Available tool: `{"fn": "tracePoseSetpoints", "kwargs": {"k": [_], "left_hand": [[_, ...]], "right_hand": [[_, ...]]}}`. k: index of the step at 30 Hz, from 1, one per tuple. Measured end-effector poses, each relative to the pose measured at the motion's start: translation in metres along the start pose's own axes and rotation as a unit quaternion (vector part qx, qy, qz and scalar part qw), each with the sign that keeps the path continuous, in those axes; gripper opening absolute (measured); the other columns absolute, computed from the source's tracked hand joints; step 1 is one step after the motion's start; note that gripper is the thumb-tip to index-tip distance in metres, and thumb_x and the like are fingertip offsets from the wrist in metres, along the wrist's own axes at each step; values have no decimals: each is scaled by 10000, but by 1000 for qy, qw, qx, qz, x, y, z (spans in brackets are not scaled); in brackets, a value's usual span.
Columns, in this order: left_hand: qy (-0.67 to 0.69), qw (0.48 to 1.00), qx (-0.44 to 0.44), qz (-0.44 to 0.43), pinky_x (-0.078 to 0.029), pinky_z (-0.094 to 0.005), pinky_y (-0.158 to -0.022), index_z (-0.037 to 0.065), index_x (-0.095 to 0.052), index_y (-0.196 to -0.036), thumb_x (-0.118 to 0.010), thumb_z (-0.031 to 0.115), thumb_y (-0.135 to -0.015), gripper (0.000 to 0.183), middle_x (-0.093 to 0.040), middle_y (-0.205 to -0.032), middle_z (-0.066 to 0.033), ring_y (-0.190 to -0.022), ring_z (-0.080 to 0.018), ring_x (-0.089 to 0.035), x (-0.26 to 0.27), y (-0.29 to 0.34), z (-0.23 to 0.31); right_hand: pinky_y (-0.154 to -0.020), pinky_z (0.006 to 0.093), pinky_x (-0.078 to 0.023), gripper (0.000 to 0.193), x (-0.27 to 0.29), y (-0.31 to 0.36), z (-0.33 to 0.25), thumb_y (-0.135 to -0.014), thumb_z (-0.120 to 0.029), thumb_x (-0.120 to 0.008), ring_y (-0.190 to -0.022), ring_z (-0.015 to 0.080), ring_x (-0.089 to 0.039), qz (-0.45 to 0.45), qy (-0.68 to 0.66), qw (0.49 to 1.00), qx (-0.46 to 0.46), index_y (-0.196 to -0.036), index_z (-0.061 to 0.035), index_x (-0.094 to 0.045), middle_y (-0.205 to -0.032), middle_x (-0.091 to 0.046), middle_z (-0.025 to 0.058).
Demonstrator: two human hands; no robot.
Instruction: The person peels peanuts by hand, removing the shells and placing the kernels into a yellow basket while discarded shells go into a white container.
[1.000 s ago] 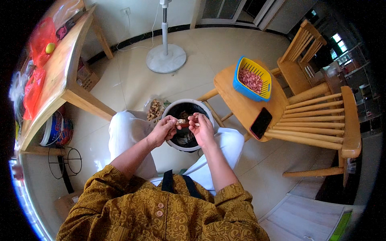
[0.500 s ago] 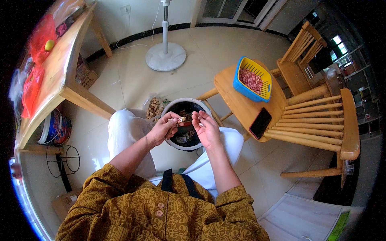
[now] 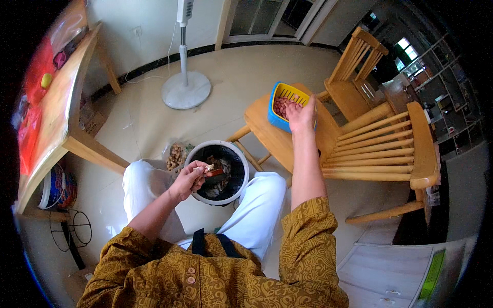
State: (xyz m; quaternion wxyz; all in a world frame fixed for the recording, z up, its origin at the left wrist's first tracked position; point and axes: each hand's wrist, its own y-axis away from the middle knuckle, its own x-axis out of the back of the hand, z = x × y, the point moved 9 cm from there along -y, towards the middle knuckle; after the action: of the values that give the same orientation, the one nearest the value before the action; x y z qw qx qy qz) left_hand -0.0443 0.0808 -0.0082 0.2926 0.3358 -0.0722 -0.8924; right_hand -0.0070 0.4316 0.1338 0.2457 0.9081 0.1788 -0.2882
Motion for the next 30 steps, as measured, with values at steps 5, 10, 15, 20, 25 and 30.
{"fn": "tracePoseSetpoints", "kwargs": {"k": [5, 10, 15, 20, 25, 30], "left_hand": [[21, 1000, -19, 7, -249, -176, -413, 126, -498, -958, -456, 240, -970, 122, -590, -820, 6, -534, -42, -379, 6, -2, 1], [25, 1000, -11, 10, -279, -189, -413, 123, -501, -943, -426, 284, -982, 182, -548, -738, 19, -534, -48, -399, 5, -1, -3], [-36, 999, -37, 13, -285, -195, -419, 123, -490, -961, -418, 309, -985, 201, -481, -661, 25, -516, -58, -401, 5, 0, -3], [-130, 987, -46, 79, -334, -207, -454, 102, -422, -1146, -486, 268, -952, 263, -528, -711, -6, -545, -68, -433, 20, -3, -6], [-271, 951, -125, 75, -390, -215, -511, 84, -348, -1331, -548, 251, -923, 484, -557, -707, -26, -578, -69, -468, 14, -3, 0], [-124, 992, 21, 17, -314, -210, -432, 97, -580, -888, -336, 525, -955, 498, -480, -650, 19, -522, -66, -423, 14, -3, -12]], "right_hand": [[-553, 235, -470, 119, 40, 21, 73, -868, -155, -529, -703, 121, -569, -139, 162, 975, 64, -969, -91, -526, -877, -576, 28], [-624, 210, -457, 303, 30, 167, 209, -876, -254, -618, -701, 60, -541, -356, 384, 848, -77, -1084, -36, -589, -841, -607, 24], [-660, 226, -475, 167, 29, 176, 220, -857, -120, -633, -751, 64, -569, -354, 426, 828, 84, -985, -14, -623, -844, -624, 17], [-670, 241, -486, 132, 29, 170, 201, -860, -91, -622, -730, 86, -582, -296, 387, 864, 129, -973, -26, -603, -829, -619, 26], [-713, 239, -493, 138, 36, 168, 202, -873, -51, -590, -790, 105, -609, -295, 371, 872, 121, -1006, -23, -568, -877, -625, 43], [-698, 241, -496, 121, 31, 174, 202, -854, -39, -613, -789, 115, -614, -344, 415, 829, 150, -968, -8, -587, -911, -606, 55]]}}
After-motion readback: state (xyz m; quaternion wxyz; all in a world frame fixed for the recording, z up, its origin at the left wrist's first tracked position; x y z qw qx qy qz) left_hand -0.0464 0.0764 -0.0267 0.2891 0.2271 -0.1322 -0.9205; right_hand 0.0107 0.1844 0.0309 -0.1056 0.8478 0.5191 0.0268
